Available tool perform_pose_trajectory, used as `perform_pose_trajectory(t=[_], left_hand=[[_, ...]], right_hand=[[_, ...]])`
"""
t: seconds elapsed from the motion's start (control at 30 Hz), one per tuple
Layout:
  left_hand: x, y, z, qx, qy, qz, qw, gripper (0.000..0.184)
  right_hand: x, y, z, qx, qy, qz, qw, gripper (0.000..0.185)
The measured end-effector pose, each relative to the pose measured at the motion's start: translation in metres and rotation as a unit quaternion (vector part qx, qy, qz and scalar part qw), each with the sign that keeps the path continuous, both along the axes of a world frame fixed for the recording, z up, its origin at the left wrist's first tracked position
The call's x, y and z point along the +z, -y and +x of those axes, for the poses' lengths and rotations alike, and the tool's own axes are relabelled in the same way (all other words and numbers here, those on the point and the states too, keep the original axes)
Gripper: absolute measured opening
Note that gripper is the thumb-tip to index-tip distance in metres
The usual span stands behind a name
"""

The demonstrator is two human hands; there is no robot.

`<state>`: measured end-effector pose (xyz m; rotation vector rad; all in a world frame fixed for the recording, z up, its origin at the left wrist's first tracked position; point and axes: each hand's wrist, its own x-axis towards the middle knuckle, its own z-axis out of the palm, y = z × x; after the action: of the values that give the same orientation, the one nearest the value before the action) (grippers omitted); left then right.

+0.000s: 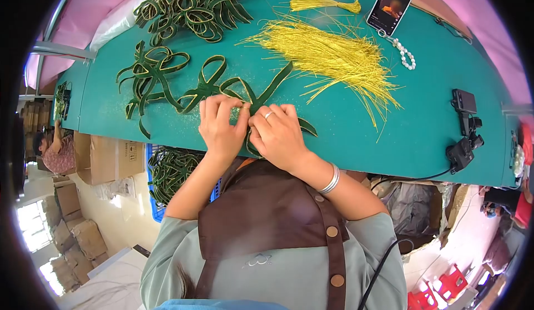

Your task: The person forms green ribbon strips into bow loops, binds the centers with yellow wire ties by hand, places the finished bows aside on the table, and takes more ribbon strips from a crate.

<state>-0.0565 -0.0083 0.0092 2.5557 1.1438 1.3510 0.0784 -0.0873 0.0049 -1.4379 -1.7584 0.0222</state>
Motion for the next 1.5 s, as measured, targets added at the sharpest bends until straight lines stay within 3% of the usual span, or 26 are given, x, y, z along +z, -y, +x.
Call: perform_pose_trajectory(t=[0.17, 0.23, 0.47, 1.0, 1.27, 1.5], left_hand=[[-0.006, -0.003, -0.002, -0.014, 0.057, -0.07, 0.996, 0.02], [-0.003, -0.003, -0.004, -0.05, 0.053, -0.148, 0.986, 0.02], [0.014, -0.004, -0.003, -0.076, -0.015, -0.249, 0.965, 0.01], [0.014, 0.004, 0.005, -0.071, 0.006, -0.261, 0.963, 0.008], [0.011, 0.008, 0.006, -0.055, -0.045, -0.103, 0.992, 0.013], [0.013, 0.002, -0.003, -0.127, -0.049, -0.174, 0.975, 0.009]], right_hand=[[0.003, -0.003, 0.012, -0.045, -0.048, -0.004, 0.998, 0.017], [0.003, -0.006, 0.015, -0.048, -0.07, -0.015, 0.996, 0.016], [0.004, -0.013, 0.015, -0.047, -0.082, -0.011, 0.995, 0.014], [-0.003, -0.014, 0.017, -0.053, -0.108, 0.015, 0.993, 0.014], [0.005, -0.013, 0.024, -0.026, -0.02, 0.039, 0.999, 0.017], [0.005, -0.02, 0.036, -0.009, 0.002, -0.041, 0.999, 0.014]])
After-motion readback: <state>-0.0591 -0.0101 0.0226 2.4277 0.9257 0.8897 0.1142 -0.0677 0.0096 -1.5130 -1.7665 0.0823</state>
